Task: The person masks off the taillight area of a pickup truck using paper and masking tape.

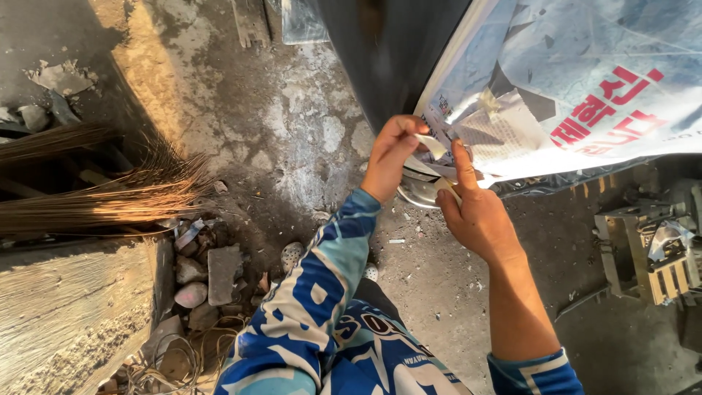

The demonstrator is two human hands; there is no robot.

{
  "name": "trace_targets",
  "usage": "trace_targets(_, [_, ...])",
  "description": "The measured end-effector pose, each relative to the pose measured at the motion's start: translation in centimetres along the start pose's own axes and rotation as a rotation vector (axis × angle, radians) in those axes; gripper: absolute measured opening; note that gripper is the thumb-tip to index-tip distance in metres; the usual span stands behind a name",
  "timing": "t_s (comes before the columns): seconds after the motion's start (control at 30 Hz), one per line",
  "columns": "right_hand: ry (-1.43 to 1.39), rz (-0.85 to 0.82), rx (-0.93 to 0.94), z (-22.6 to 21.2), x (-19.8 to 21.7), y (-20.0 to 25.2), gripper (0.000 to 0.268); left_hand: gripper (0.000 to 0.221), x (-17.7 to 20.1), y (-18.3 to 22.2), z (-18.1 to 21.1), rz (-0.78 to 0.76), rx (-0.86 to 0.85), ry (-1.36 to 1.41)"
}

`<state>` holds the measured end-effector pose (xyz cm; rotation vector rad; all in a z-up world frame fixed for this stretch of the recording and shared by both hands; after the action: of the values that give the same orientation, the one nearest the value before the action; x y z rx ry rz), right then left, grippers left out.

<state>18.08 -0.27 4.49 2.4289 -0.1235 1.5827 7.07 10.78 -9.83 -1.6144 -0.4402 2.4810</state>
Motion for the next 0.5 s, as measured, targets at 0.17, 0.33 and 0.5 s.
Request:
trace_targets(0.17, [-0.047, 0.013, 0.052, 0.3, -0.3, -0.2, 0.083, 0.011, -0.2, -1.2, -0.2, -0.216, -0.010, -0.207])
trace_targets(0.33, [-0.106, -0.035, -0.041, -0.2, 0.1, 0.0, 0.081, 0.015, -2.3, -1.8, 0.9, -0.228, -0.083, -0.596])
trace_targets(0.5, [-0.106, -0.015, -0.008, -0.8, 0.8, 0.3, 0.081, 0.015, -1.9, -2.5, -0.7, -0.184, -0.107, -0.663])
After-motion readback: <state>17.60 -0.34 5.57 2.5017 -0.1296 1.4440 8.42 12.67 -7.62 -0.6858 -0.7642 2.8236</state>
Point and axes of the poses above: each hand's wrist, its own y-axis away from the middle knuckle, its own x-axis out of the back of the hand, z = x × y, the point moved 1 cm from there along -y, towards the middle knuckle, and after that the axes turned 13 degrees about -x, right-handed, at the moved point
